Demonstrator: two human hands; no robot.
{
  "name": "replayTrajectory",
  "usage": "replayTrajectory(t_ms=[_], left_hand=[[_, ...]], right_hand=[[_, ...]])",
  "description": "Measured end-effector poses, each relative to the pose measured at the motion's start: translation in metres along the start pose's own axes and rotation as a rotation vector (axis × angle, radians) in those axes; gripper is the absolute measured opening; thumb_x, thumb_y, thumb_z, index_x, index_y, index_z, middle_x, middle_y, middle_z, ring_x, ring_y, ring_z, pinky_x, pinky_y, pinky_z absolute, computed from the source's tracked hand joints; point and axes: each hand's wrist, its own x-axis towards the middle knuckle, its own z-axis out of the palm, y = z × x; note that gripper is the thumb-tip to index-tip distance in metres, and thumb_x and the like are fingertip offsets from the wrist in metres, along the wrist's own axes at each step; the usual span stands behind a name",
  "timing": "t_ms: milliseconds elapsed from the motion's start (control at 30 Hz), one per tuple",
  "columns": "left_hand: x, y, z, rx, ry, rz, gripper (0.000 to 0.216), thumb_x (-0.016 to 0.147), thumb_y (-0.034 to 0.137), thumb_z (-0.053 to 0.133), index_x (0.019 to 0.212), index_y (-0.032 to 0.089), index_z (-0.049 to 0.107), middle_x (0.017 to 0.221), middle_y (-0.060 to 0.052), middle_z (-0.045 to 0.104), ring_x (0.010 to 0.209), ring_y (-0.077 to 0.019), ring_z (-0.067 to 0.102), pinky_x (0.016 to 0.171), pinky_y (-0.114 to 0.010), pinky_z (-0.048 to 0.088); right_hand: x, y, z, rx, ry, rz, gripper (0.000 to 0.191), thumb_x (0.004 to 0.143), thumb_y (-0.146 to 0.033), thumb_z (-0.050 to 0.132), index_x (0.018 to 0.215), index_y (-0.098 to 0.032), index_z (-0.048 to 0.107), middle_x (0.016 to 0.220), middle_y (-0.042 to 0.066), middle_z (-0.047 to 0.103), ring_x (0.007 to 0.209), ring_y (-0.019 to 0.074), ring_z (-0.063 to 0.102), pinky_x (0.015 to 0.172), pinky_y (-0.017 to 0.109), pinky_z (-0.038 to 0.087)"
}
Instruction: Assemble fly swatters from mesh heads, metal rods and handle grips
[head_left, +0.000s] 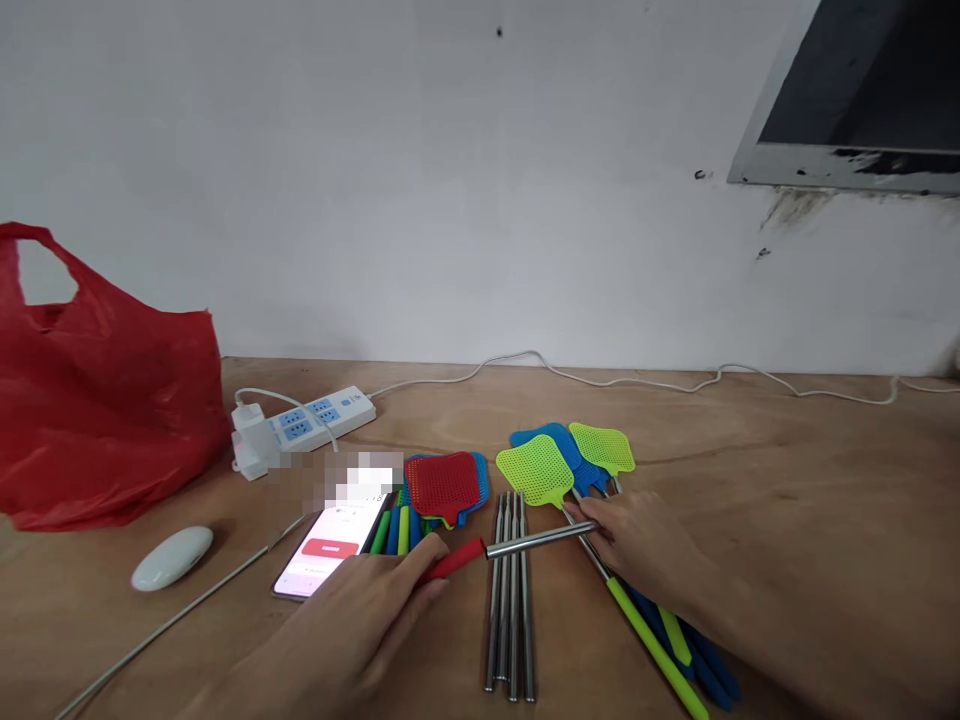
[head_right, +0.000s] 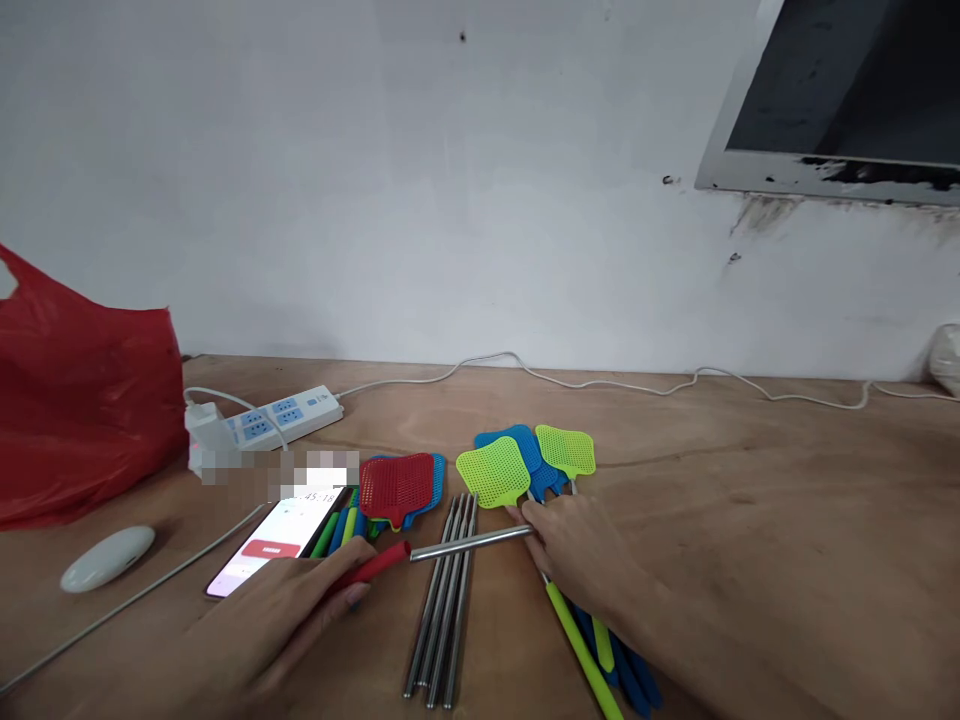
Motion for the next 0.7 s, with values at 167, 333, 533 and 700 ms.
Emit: replayTrajectory(t_ms=[167, 333, 533, 700], left_hand=[[0.005, -0.001, 0.002, -0.037, -0.112, -0.019, 0.042, 0.105, 0.048, 0.017, 0.11, 0.028, 0.054, 0.076, -0.002, 0.069, 0.06, -0.0237, 0.064, 0.052, -0.03, 0.035], [0.009, 0.001, 0.001, -0.056, -0.137, -0.03, 0.039, 0.105, 0.044, 0.017, 0.107, 0.026, 0.051, 0.076, -0.003, 0.069, 0.062, -0.0238, 0.064, 0.051, -0.03, 0.031], [0.008, 0.007, -0.007, -0.069, -0.183, -0.036, 0.032, 0.106, 0.039, 0.024, 0.098, 0.025, 0.051, 0.076, -0.001, 0.067, 0.063, -0.0216, 0.063, 0.054, -0.029, 0.033], [0.014, 0.021, 0.003, -0.081, -0.111, 0.059, 0.034, 0.106, 0.04, 0.023, 0.095, 0.025, 0.052, 0.077, -0.001, 0.068, 0.063, -0.0203, 0.062, 0.056, -0.029, 0.037]], right_hand=[[-0.002, 0.0, -0.002, 0.07, -0.013, 0.034, 0.038, 0.099, -0.026, 0.043, 0.068, -0.02, 0.062, 0.061, 0.004, 0.067, 0.052, 0.0175, 0.057, 0.053, 0.032, 0.02], [-0.002, -0.004, -0.001, -0.054, -0.042, 0.026, 0.032, 0.096, -0.023, 0.048, 0.068, -0.021, 0.064, 0.059, 0.005, 0.065, 0.052, 0.0201, 0.058, 0.05, 0.033, 0.017], [0.003, -0.01, -0.01, -0.176, -0.16, -0.015, 0.017, 0.087, -0.009, 0.056, 0.082, -0.02, 0.069, 0.067, 0.008, 0.071, 0.059, 0.0229, 0.064, 0.049, 0.033, 0.015], [0.007, -0.037, -0.011, -0.06, -0.23, -0.067, 0.014, 0.083, -0.01, 0.061, 0.081, -0.021, 0.07, 0.065, 0.006, 0.072, 0.06, 0.0229, 0.067, 0.049, 0.033, 0.017]])
